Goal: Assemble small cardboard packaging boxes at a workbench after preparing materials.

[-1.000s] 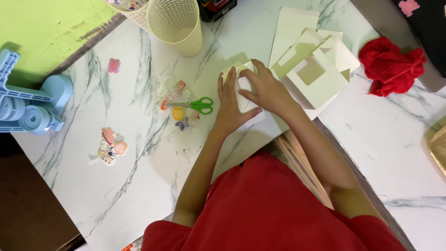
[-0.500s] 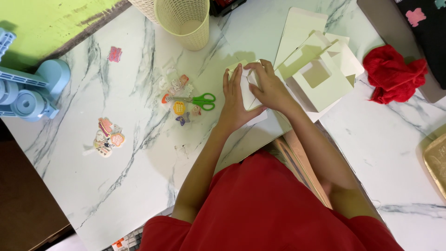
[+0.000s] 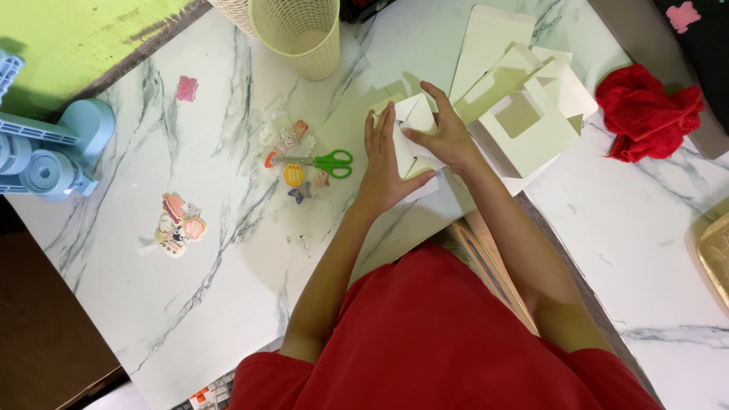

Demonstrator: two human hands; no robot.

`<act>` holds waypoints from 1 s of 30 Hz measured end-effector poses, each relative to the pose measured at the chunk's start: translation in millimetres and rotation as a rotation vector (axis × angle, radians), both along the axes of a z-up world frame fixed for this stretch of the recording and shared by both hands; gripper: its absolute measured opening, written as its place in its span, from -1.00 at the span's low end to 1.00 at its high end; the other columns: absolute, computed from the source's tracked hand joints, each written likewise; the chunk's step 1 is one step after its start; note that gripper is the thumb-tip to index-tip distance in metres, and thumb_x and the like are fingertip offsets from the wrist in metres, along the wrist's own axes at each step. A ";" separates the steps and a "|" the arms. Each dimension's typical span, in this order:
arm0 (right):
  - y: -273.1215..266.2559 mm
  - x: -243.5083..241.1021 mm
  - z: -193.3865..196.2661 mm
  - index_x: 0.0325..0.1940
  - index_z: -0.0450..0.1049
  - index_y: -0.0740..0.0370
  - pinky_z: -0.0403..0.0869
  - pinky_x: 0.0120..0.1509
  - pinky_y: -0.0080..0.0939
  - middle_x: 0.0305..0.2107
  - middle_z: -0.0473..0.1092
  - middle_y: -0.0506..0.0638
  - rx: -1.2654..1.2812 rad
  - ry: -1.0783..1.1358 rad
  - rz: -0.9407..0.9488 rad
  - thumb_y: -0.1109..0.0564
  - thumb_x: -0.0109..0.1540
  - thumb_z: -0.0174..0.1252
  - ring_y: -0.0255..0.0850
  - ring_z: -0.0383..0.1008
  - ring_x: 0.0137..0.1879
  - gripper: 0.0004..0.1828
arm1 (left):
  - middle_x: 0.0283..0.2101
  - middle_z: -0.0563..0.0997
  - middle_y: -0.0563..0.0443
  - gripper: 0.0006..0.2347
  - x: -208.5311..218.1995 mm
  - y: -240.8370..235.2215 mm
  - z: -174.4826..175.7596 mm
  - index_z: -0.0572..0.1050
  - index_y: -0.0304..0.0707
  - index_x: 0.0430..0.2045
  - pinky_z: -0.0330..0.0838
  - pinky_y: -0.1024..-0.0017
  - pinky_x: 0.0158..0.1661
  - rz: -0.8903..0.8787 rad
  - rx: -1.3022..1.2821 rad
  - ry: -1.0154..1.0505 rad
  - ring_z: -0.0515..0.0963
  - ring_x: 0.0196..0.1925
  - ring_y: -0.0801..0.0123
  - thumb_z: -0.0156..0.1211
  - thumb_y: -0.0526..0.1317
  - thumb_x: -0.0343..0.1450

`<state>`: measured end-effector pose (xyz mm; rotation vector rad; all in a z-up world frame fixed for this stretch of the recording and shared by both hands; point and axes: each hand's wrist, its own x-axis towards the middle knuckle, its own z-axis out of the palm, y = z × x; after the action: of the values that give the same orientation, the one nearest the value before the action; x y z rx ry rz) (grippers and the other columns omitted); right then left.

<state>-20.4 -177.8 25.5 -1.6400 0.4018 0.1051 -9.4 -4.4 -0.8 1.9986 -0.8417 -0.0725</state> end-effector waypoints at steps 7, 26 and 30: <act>-4.1 1.9 -4.5 0.53 0.08 0.03 0.53 0.12 -0.13 0.02 0.47 0.16 -0.124 -0.053 0.069 0.24 0.18 0.32 -0.11 0.55 0.09 -0.11 | 0.59 -0.18 -0.16 0.09 -0.3 1.5 -0.2 -0.21 -0.33 0.49 -0.17 -0.10 0.53 -0.013 -0.012 -0.013 -0.28 0.62 -0.29 0.59 -0.04 0.21; -20.3 0.9 -29.1 0.50 0.15 0.17 0.52 0.15 -0.26 0.14 0.38 0.06 0.434 -0.025 0.044 0.11 0.35 0.12 -0.25 0.44 0.17 -0.36 | 0.58 -0.26 -0.31 0.12 2.1 -1.5 -10.5 -0.25 -0.37 0.49 -0.19 -0.19 0.51 -0.022 0.046 -0.060 -0.28 0.61 -0.35 0.56 0.06 0.23; -13.8 -0.9 -34.0 0.52 0.13 0.17 0.47 0.24 -0.24 0.21 0.37 0.08 0.361 0.005 0.023 0.02 0.39 0.05 -0.22 0.43 0.24 -0.38 | 0.52 -0.51 -0.54 0.16 -1.6 -4.3 -2.4 -0.31 -0.27 0.50 -0.08 -0.19 0.44 0.002 0.033 -0.013 -0.36 0.59 -0.43 0.58 0.09 0.20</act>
<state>-21.3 -191.6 -8.5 -1.2887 0.3455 0.1883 -11.0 -8.7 -3.2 2.0329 -0.8523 -0.0727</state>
